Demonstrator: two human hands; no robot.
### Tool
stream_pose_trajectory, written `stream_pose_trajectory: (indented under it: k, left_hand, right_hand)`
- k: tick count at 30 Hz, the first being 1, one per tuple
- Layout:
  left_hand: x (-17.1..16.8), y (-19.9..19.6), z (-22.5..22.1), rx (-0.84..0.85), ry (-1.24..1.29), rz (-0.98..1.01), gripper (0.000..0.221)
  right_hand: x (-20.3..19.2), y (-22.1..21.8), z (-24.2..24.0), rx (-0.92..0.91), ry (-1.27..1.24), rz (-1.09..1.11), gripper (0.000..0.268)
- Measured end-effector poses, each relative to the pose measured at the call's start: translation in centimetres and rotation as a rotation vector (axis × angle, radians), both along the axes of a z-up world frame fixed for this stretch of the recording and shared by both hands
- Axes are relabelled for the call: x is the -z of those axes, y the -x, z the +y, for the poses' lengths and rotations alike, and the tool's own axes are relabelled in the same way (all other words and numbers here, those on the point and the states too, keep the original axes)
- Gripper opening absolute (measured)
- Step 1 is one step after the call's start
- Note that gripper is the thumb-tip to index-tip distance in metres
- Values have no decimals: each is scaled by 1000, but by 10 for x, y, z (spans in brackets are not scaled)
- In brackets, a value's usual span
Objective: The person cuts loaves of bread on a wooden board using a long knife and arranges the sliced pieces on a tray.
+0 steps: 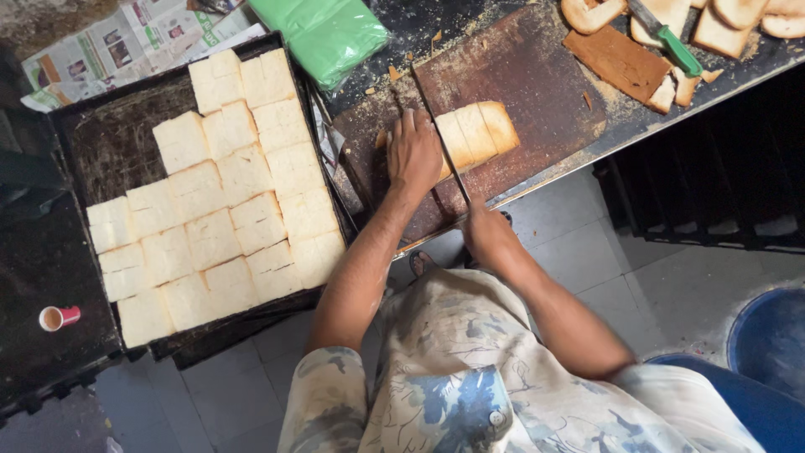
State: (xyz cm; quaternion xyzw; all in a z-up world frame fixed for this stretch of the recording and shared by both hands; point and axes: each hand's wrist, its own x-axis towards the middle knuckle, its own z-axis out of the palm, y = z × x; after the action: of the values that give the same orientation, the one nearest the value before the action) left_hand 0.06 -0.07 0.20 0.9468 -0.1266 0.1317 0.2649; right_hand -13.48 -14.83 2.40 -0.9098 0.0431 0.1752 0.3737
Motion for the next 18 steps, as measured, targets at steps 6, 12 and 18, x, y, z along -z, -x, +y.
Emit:
stream_pose_trajectory:
  k: [6, 12, 18]
  left_hand:
    - [-17, 0, 2, -18, 19, 90, 30]
    - [-24, 3, 1, 60, -23, 173, 31]
    - [-25, 0, 2, 40, -32, 165, 34]
  right_hand:
    - [21, 6, -2, -119, 23, -125, 36]
    - [47, 50, -19, -13, 38, 103, 33]
    - [79, -2, 9, -31, 28, -246, 23]
